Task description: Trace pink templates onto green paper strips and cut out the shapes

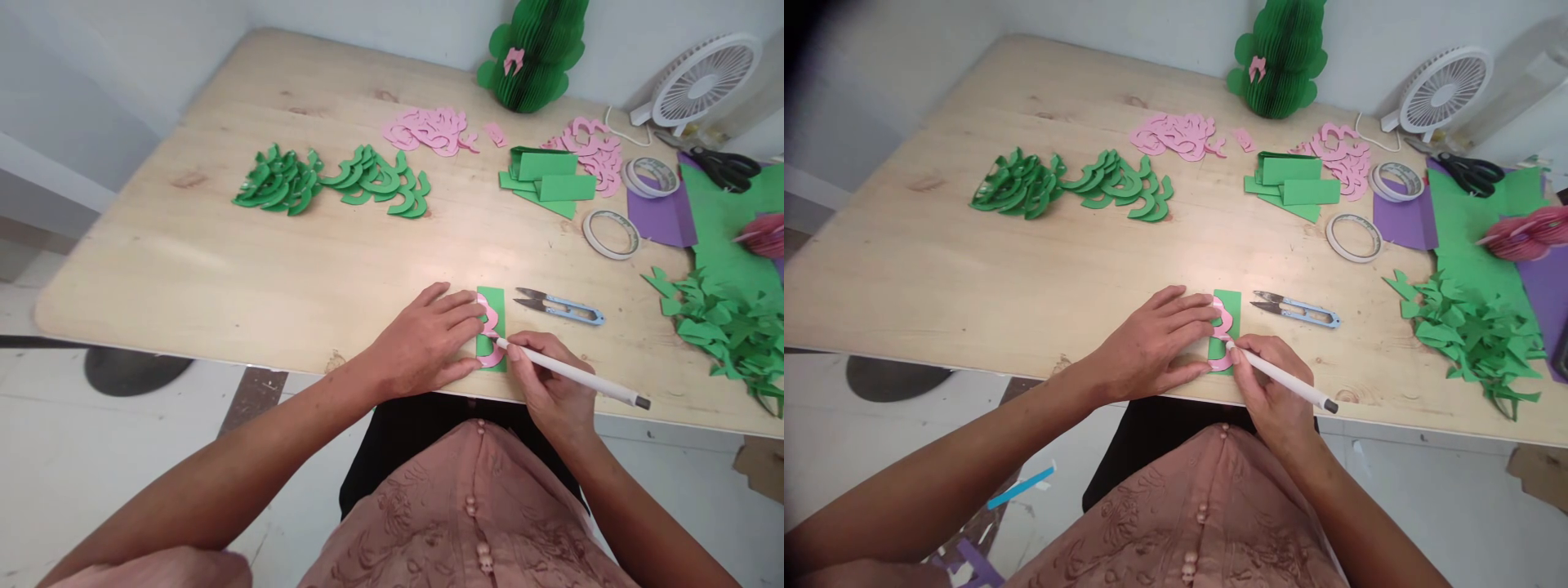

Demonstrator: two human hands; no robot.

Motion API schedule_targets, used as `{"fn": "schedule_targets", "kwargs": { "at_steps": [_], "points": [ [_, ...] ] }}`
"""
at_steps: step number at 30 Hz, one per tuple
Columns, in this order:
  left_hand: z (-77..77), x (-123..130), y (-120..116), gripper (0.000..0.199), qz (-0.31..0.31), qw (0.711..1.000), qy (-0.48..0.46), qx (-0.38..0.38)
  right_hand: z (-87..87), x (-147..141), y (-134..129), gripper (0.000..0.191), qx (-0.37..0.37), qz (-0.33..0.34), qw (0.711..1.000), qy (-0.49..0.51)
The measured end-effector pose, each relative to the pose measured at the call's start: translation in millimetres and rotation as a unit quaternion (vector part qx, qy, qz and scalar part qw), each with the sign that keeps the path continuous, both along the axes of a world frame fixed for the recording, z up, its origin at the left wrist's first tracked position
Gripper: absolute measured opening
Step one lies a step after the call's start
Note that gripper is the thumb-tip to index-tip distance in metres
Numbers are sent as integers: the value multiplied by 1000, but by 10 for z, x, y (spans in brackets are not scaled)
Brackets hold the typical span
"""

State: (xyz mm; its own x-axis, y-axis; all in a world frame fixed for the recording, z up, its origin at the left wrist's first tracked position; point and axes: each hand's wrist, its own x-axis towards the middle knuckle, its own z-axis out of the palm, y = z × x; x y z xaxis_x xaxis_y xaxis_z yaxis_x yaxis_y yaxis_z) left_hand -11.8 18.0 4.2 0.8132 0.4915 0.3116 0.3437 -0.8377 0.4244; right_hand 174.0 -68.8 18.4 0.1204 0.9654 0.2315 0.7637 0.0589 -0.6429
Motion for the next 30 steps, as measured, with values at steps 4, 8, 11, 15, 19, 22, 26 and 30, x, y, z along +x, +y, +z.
{"fn": "schedule_targets", "kwargs": {
  "at_steps": [4, 8, 11, 15, 19, 22, 26, 30],
  "points": [
    [-1, 0, 1, 30, -1, 1000, 0, 3, 2, 0, 10, 14, 5, 11, 1000, -7],
    [-4, -1, 1, 31, -2, 1000, 0, 2, 3, 4, 22, 12, 9, 25, 1000, -10],
    [-6, -1, -1, 31, -2, 1000, -3, 2, 2, 6, 28, 10, 19, 39, 999, -5],
    [-11, -1, -1, 31, -1, 1000, -3, 4, 2, 9, 35, 9, 24, 51, 998, 3],
    [-18, 0, -1, 33, -1, 1000, -5, 8, 7, 14, 42, 11, 24, 69, 997, 8],
    [-20, 1, -1, 33, -1, 1000, -2, 8, 3, 18, 44, 12, 28, 79, 996, 11],
    [-15, 2, 0, 31, -3, 1000, -6, 7, -15, 30, 45, 14, 39, 92, 995, 8],
    [-16, 2, 2, 30, -3, 1000, -9, 8, -7, 34, 47, 15, 38, 111, 993, 8]
  ]
}}
